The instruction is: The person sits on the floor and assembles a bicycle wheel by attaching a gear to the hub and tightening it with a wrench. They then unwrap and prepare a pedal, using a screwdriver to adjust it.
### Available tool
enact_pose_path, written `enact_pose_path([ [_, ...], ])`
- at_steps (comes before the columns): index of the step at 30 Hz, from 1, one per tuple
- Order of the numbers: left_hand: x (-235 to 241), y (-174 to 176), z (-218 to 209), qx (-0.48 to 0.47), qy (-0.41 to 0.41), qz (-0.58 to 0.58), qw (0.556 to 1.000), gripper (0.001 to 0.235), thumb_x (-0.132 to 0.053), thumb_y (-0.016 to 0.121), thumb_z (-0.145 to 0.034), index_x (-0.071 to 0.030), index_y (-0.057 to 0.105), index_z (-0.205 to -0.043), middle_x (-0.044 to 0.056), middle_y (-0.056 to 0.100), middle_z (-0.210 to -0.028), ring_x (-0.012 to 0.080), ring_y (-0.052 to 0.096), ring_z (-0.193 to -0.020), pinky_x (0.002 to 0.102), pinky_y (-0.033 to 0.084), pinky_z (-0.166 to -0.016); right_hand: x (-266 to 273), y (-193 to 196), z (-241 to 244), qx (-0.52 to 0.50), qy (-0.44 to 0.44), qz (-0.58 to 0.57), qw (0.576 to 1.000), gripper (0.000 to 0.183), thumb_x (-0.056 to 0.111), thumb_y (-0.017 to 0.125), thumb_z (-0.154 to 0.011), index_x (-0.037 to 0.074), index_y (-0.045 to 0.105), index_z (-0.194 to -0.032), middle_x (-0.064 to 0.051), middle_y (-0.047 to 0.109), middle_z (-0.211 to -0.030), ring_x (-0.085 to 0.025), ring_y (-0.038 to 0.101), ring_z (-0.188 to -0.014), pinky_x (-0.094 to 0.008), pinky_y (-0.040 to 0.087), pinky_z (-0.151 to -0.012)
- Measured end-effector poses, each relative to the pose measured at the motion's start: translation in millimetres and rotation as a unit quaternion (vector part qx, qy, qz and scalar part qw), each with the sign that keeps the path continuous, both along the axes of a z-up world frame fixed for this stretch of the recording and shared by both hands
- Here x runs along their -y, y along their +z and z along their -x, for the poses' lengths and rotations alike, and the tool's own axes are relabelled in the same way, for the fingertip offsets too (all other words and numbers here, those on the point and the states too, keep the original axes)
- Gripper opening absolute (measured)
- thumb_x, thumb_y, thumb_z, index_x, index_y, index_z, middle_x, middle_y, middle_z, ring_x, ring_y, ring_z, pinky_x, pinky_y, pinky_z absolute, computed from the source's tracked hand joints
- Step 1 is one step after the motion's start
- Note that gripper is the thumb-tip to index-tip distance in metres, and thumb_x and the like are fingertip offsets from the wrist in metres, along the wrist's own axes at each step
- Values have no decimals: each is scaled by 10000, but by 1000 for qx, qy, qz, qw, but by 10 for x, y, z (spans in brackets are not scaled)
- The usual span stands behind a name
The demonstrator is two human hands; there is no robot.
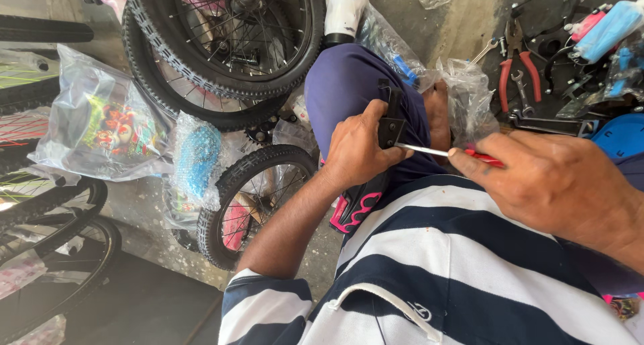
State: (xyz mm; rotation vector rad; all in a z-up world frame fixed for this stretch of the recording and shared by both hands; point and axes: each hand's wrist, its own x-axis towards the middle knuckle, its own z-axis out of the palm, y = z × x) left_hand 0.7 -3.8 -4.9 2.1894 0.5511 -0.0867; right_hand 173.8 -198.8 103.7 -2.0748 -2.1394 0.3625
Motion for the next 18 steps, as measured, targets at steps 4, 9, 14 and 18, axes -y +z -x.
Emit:
enact_pose_path([
  [4,-5,-13,20,-27,-3,10,1000,732,-342,900,-695,4,516,-1213,182,717,-850,388,718,-858,495,528,-738,-62,22,28,14,8,27,1000,167,268,671,-898,147,763,-967,-3,546,-772,-163,623,-692,-327,529,-605],
  [9,7,-15,0,-37,1,5,999,740,-340,901,-686,2,512,-1214,182,716,-850,388,716,-860,495,526,-742,-129,105,15,26,42,13,999,340,219,667,-805,180,798,-1116,-3,572,-753,-174,621,-685,-317,519,-589],
  [14,10,-30,-15,-38,2,4,999,701,-332,896,-701,-12,521,-1199,167,725,-863,382,718,-868,496,528,-738,-108,-18,-73,163,193,-77,964,346,248,620,-873,62,771,-1122,-11,610,-809,-145,579,-627,-274,445,-517],
  [18,38,-83,-26,-25,5,0,1000,670,-295,891,-702,-14,524,-1187,169,726,-871,387,716,-870,502,527,-736,-130,-80,-68,243,248,-122,930,349,212,612,-943,4,729,-1198,-81,625,-799,-169,565,-608,-278,412,-518],
])
